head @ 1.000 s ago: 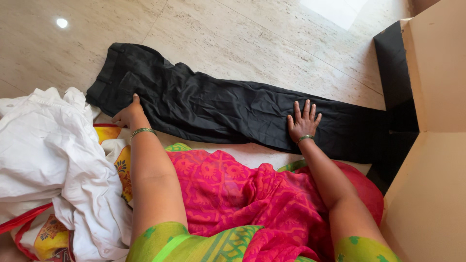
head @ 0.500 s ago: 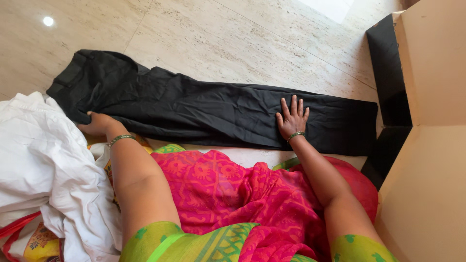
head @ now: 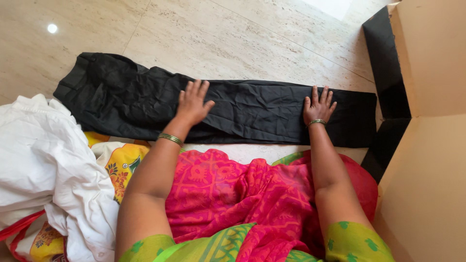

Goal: The person picks up a pair of black trousers from a pile of laundry, spreads them out on the floor, and folds them into a rectangular shape before placing them into a white and red bag.

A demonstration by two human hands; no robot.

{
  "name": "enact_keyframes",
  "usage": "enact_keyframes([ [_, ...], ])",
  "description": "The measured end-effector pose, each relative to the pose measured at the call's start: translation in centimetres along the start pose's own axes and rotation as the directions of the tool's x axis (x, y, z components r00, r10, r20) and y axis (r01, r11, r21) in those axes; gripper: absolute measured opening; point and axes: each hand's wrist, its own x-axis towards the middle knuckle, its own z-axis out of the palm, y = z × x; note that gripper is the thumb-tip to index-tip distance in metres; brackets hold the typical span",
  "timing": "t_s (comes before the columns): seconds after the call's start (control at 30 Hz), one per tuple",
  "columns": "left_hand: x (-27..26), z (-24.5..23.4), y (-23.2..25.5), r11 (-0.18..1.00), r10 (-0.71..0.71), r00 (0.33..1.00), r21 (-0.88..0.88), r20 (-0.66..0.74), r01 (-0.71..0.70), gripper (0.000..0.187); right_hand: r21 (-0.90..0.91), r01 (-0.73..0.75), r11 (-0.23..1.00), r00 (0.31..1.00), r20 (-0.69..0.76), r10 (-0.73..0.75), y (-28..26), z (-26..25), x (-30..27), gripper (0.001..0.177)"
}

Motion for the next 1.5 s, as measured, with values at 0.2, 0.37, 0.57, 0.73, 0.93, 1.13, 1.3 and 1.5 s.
enact_keyframes([
  [0.2, 1.4, 4.6, 3.7, 0.977, 0.019, 0.980, 0.202, 0.197, -0.060, 0.066, 0.073, -0.042, 0.996, 0.998, -0.052, 0.046, -3.1, -0.6, -0.2, 0.060],
  [0.37, 2.1, 5.6, 2.4, 0.976, -0.005, 0.985, 0.214, 0.173, -0.033, 0.064, 0.144, 0.525, 0.839, 0.827, 0.146, -0.542, -13.4, 0.2, -7.3, 0.064],
  [0.57, 2.2, 5.0, 2.0, 0.973, -0.039, 0.982, 0.229, 0.184, -0.005, 0.066, 0.024, 0.497, 0.867, 0.859, 0.126, -0.496, -10.7, 0.0, -4.3, 0.063],
  [0.73, 2.1, 4.4, 0.3, 0.971, -0.096, 0.986, 0.233, 0.135, 0.063, 0.068, -0.069, 0.032, 0.997, 0.997, 0.072, -0.027, -0.4, -0.6, 1.0, 0.061],
  [0.93, 1.7, 4.3, -1.9, 0.978, -0.111, 0.993, 0.180, 0.030, 0.104, 0.067, 0.014, -0.302, 0.953, 0.952, 0.057, 0.301, 6.0, -3.0, 2.7, 0.061],
  [1.13, 3.6, 3.7, 0.4, 1.000, 0.014, 0.985, -0.024, -0.171, -0.018, 0.064, 0.113, -0.294, 0.949, 0.948, 0.162, 0.274, 12.2, -9.1, 5.1, 0.063],
  [1.3, 5.9, 5.6, 4.4, 0.989, 0.146, 0.964, 0.054, -0.224, -0.138, 0.064, 0.119, -0.391, 0.913, 0.896, 0.275, 0.348, 15.6, -11.5, 2.3, 0.077],
  [1.5, 7.0, 7.8, 6.4, 1.000, -0.014, 0.965, -0.029, -0.262, 0.006, 0.021, -0.016, -0.519, 0.855, 0.832, 0.220, 0.509, 15.0, -9.8, 1.4, 0.082],
])
